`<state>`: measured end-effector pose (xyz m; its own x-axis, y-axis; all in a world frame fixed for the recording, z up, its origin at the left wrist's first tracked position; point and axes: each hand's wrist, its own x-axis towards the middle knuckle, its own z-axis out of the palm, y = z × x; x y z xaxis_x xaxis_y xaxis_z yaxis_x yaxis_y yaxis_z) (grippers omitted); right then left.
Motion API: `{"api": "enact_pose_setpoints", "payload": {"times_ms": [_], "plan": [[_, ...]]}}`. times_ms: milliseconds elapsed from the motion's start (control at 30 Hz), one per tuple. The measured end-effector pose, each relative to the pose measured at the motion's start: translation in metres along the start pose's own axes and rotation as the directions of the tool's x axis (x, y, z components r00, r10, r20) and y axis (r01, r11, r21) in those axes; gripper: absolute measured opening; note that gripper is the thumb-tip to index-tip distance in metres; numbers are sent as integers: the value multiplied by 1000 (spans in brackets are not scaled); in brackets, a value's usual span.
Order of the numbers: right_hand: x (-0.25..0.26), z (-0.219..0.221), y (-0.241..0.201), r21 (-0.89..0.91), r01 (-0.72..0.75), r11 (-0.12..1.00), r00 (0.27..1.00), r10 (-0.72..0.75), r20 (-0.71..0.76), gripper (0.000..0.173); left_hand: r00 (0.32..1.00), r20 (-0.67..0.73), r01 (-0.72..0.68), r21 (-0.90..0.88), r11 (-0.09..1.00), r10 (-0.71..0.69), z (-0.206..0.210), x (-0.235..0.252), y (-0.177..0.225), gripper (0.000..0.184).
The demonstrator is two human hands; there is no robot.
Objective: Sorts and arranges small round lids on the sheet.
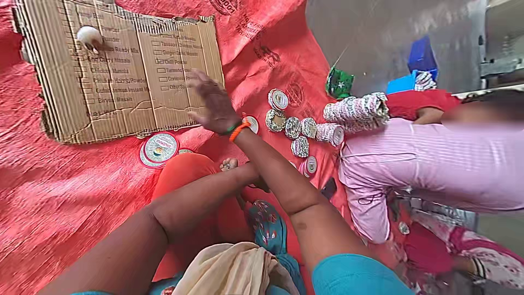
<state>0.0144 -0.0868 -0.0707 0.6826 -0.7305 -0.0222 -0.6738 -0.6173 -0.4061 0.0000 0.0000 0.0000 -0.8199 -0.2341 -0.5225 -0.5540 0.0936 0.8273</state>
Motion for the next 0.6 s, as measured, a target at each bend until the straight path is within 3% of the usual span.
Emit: {"api": "enact_pose_setpoints", "payload": {"times_ms": [67, 133, 200, 233, 400, 533, 600], "plan": [[-72, -33, 45, 161, -326, 932, 923, 350, -158, 64, 997, 65, -50, 192, 980, 39, 17, 51, -8, 54], [-137, -54, 83, 271, -673, 688, 663, 724, -192, 72, 995, 94, -51, 249, 967, 29, 20, 67, -2, 66], [-181, -56, 117, 259, -851, 456, 427, 889, -164, 82, 996, 81, -48, 255, 966, 28, 27, 72, 9, 70], [-193, -52, 131, 223, -884, 412, 385, 910, -155, 87, 997, 78, -49, 259, 965, 30, 31, 75, 14, 70], [-184, -33, 176, 46, -870, 492, 479, 862, -164, 137, 999, 19, 30, 220, 975, -35, 40, 92, 12, 68], [-165, -32, 193, 46, -882, 470, 461, 877, -135, 141, 943, -147, 320, 161, 933, -298, 18, 91, -1, 63], [-181, -23, 188, 42, -856, 515, 507, 853, -121, 140, 885, -248, 425, 84, 902, -394, 12, 96, -8, 59]]}}
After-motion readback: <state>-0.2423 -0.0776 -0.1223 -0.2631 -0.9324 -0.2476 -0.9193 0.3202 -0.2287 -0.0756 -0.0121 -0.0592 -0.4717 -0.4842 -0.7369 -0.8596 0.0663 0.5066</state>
